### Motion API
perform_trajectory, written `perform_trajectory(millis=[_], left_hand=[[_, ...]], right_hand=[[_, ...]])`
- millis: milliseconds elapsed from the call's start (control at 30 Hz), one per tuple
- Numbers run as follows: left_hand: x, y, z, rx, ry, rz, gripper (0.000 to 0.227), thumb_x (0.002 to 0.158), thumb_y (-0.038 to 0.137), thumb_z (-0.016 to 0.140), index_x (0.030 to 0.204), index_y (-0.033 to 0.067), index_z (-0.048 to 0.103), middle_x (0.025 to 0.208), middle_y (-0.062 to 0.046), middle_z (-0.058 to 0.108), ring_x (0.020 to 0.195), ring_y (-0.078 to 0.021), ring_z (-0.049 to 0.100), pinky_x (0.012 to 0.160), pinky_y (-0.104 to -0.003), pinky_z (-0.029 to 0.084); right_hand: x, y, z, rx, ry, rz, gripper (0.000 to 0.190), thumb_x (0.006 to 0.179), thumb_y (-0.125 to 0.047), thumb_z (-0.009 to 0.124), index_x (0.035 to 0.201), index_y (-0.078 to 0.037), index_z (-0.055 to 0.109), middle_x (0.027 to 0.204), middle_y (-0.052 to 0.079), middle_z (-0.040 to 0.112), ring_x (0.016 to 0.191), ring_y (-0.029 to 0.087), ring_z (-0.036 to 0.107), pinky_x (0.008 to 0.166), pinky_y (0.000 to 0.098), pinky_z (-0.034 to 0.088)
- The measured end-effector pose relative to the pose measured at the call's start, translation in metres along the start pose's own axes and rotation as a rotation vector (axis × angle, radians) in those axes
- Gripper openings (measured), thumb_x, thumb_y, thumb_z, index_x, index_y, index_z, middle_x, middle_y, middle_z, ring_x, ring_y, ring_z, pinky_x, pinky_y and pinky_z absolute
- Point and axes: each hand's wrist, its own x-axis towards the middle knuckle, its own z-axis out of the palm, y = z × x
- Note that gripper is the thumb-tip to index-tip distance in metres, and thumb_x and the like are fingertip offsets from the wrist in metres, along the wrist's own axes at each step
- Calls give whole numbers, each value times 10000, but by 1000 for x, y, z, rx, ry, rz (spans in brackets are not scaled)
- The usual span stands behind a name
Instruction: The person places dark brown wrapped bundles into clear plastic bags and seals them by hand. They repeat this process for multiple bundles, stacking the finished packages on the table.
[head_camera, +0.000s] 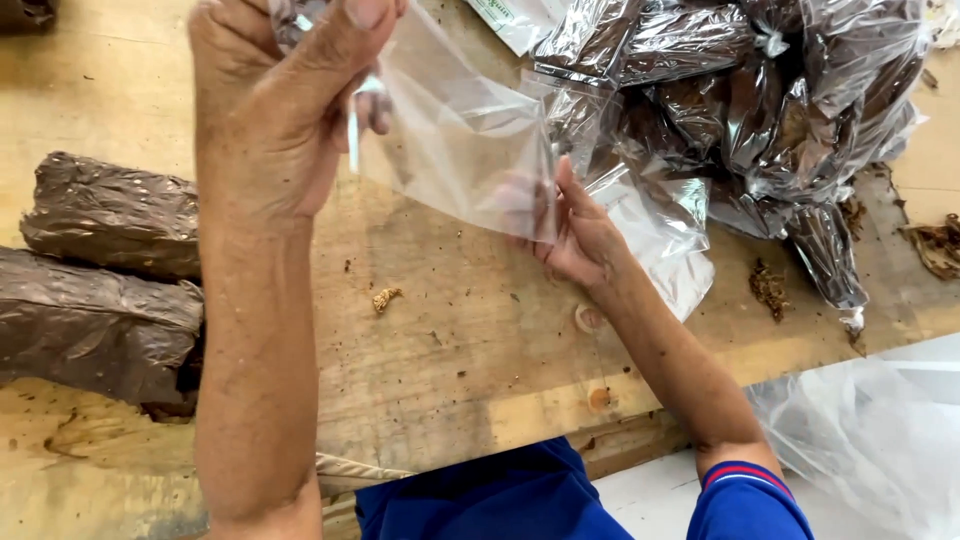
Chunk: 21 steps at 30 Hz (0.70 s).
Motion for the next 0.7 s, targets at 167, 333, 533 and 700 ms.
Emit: perform_trajectory(millis=[167,333,533,700], left_hand=[[0,21,-41,581,-22,-57,157,1140,246,789,1236,153,706,997,48,722,637,16,578,501,-107,450],[5,1,-83,1845,142,112,543,1089,285,1043,1245,-120,716,1379,-407,604,1311,-535,460,1089,-583,354],[10,-66,11,1542,-177,290,671,1106,586,254,1260,73,658,1160,-158,655,961,-250,655,669,-298,631],[-29,-181,13,1205,-313,12,133,974,295,723,1061,196,712,764,-92,699,662,-323,713,596,-458,557]], right_hand=[[28,-17,-30,-180,297,-311,133,946,-178,757,1061,-115,737,915,39,775,692,164,740,626,349,631],[37,-4,-43,-293,221,-392,172,906,-31,758,1063,41,764,936,168,786,752,251,777,599,333,660],[49,10,-51,-417,194,-440,224,952,-89,716,1141,30,731,1050,200,779,831,236,777,776,308,657],[58,14,-76,-440,318,-471,177,949,-98,766,1105,-14,757,949,131,801,834,208,806,711,305,686]])
